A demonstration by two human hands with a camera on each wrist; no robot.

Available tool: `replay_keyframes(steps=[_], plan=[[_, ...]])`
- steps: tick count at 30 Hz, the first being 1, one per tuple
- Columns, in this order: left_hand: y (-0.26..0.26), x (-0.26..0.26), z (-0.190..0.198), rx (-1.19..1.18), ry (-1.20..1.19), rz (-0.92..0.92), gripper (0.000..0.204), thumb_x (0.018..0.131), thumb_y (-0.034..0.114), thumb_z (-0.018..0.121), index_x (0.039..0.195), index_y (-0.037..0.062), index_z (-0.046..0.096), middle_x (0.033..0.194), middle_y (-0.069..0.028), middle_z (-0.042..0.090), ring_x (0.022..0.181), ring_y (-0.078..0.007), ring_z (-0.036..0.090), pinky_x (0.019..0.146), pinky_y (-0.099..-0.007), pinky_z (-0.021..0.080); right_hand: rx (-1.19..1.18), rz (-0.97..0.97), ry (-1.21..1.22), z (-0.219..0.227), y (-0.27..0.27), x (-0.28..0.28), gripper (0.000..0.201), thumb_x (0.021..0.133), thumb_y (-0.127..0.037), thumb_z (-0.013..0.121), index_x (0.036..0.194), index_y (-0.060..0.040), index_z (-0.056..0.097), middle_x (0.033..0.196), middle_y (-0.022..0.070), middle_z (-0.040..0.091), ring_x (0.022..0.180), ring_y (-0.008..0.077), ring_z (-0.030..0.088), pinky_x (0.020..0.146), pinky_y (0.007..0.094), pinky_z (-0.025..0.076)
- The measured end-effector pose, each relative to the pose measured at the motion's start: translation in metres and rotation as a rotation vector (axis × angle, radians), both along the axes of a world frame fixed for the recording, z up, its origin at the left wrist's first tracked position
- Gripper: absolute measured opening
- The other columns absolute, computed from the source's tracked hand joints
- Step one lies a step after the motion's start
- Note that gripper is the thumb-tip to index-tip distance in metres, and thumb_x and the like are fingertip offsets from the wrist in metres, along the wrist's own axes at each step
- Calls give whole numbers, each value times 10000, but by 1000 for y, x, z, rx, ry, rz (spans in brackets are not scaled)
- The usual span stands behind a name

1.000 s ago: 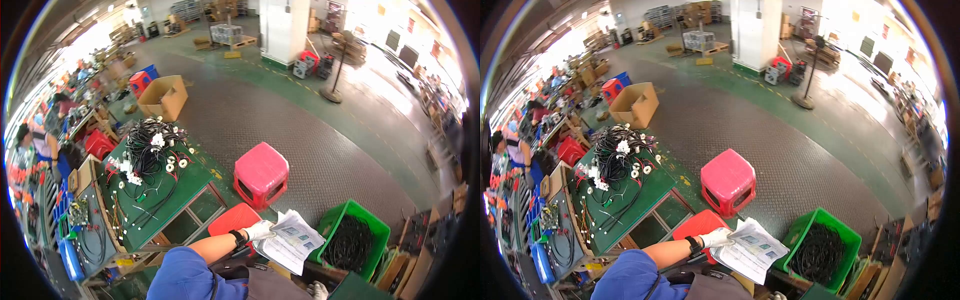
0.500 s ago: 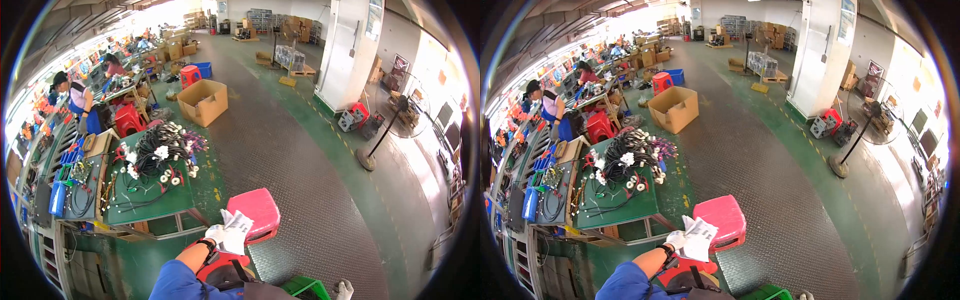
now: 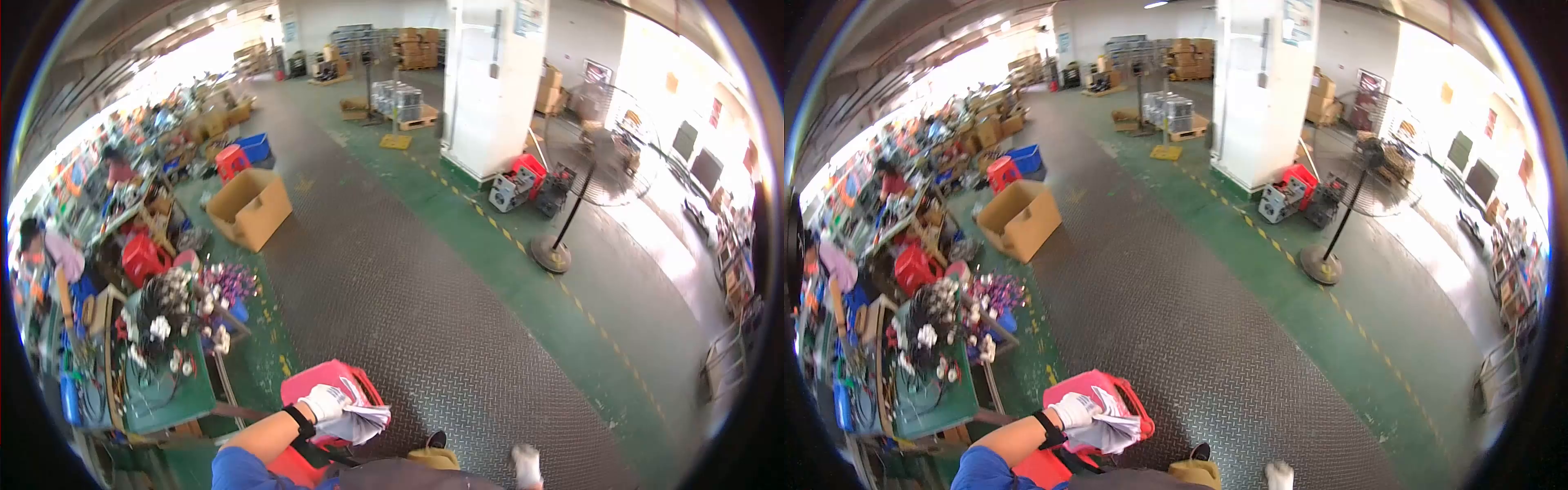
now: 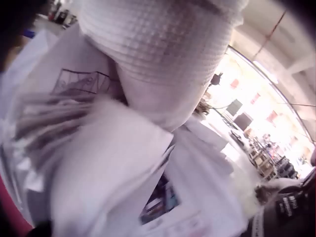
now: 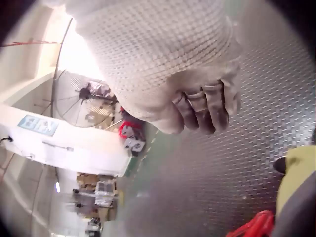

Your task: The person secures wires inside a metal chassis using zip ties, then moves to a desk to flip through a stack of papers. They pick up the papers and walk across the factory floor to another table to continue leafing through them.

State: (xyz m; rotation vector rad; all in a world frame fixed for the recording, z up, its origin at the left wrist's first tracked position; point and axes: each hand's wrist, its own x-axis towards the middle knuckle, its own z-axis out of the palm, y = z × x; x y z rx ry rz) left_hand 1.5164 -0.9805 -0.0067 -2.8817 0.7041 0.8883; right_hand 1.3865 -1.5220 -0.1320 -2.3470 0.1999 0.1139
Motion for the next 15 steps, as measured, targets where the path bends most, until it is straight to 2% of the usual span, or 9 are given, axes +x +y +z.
replay_keyframes(steps=[1,2,3,5,7,10,12,13,15], plan=[[-18,19,7,16,-19,-40,214,790,203,498,878,150,685,821,-71,685,809,-242,671,670,-402,524,180,-219,208,99,48,62,223,821,-196,565,798,21,613,744,162,600,683,272,591,620,392,455],[-39,42,29,19,-39,-117,216,789,203,505,899,146,681,812,-68,682,798,-248,671,665,-403,524,215,23,-9,72,29,105,230,855,-160,559,885,60,620,887,166,632,786,218,617,679,317,464],[-57,61,47,14,-50,-190,221,788,202,511,920,141,677,803,-64,679,787,-253,671,660,-403,524,265,43,-76,125,54,153,230,868,-151,546,943,56,611,919,174,632,839,263,617,744,331,466],[-82,99,64,11,-111,-279,239,782,199,535,980,178,667,794,-67,673,759,-258,668,638,-406,523,314,322,-235,150,65,236,271,895,-205,551,1026,22,620,967,154,647,873,238,621,755,330,470],[-105,138,93,-47,-46,-282,237,847,248,489,1045,240,619,723,-77,650,698,-283,658,557,-428,498,482,377,33,208,105,303,364,938,-299,517,1138,-6,598,1053,108,634,942,167,581,844,292,454],[-116,187,100,-172,-76,-210,336,847,226,486,1172,297,533,709,-74,636,676,-300,659,515,-421,502,578,658,-26,227,163,389,398,955,-352,480,1200,-54,576,1102,91,625,1010,170,558,912,316,432],[-126,229,124,-64,18,-185,339,834,199,505,1162,244,577,847,-71,671,769,-312,663,645,-413,520,656,824,33,216,200,444,465,943,-431,472,1264,-101,536,1139,102,613,1033,201,565,927,337,437],[-116,248,114,-262,9,-117,621,833,123,485,1402,289,303,715,-107,640,664,-281,660,557,-381,511,628,851,308,223,215,469,495,934,-462,478,1272,-104,531,1165,108,596,1019,198,559,912,331,441],[-83,305,41,-403,-439,-428,579,755,319,574,1320,223,490,682,-34,628,595,-239,612,486,-400,453,537,996,406,204,242,524,476,962,-424,438,1226,-50,566,976,29,630,892,129,556,899,286,417]])
